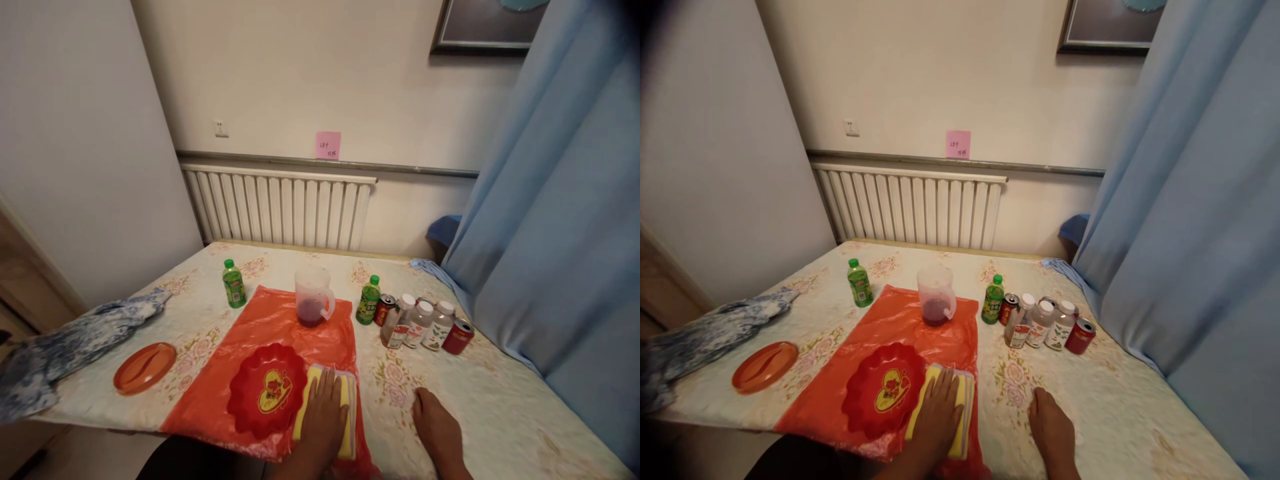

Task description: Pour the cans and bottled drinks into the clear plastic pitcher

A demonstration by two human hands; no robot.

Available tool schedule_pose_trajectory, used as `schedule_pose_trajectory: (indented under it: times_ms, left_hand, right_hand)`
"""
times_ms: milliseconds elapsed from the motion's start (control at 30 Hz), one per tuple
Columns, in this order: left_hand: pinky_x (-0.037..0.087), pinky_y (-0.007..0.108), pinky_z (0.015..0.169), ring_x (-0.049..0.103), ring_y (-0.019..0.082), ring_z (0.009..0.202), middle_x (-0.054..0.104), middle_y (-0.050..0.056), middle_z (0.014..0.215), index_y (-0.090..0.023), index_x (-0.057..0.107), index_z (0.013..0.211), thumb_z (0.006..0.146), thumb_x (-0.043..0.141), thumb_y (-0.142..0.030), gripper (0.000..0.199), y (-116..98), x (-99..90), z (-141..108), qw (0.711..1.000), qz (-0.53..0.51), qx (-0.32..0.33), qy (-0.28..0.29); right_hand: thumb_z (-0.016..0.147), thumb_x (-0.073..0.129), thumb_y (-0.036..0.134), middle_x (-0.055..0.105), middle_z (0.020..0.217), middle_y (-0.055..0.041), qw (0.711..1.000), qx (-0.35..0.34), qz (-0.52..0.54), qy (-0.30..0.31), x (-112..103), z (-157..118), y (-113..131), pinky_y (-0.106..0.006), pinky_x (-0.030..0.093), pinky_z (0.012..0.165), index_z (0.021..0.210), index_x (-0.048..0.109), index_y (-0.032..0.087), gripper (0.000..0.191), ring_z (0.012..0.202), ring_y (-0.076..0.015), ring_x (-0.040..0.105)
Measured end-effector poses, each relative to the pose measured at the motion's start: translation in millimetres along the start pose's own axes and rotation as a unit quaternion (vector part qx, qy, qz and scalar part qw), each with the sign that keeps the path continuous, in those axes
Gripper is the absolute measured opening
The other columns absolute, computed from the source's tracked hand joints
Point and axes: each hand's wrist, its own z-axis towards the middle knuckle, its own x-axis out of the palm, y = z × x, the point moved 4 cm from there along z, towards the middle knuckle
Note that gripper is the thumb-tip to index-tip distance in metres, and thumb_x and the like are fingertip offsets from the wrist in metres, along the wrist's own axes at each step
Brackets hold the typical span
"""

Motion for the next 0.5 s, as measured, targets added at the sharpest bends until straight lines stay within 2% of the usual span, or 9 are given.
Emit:
schedule_pose_trajectory:
  times_ms: [333,500]
  left_hand:
    - [0.043,0.051,0.115,0.045,0.029,0.142,0.048,0.009,0.154,-0.022,0.049,0.145,0.094,0.046,-0.029,0.052,0.0,-5.1,0.7,1.0,-0.02,-0.009,0.007]
    - [0.041,0.053,0.116,0.042,0.031,0.144,0.046,0.011,0.155,-0.02,0.047,0.146,0.094,0.047,-0.03,0.053,-1.4,-12.9,1.5,0.998,-0.042,-0.022,0.035]
  right_hand:
    - [0.1,0.033,0.027,0.072,0.122,-0.0115,1.0,0.006,0.011,0.009,-2.8,-1.4,0.4,-0.033,0.047,0.077,0.12,0.061,0.017,0.036,0.1,-0.0248,0.072]
    - [0.101,0.032,0.027,0.072,0.123,-0.0122,1.0,0.001,-0.001,0.016,-4.1,-2.6,1.4,-0.031,0.047,0.077,0.119,0.062,0.017,0.037,0.098,-0.0231,0.072]
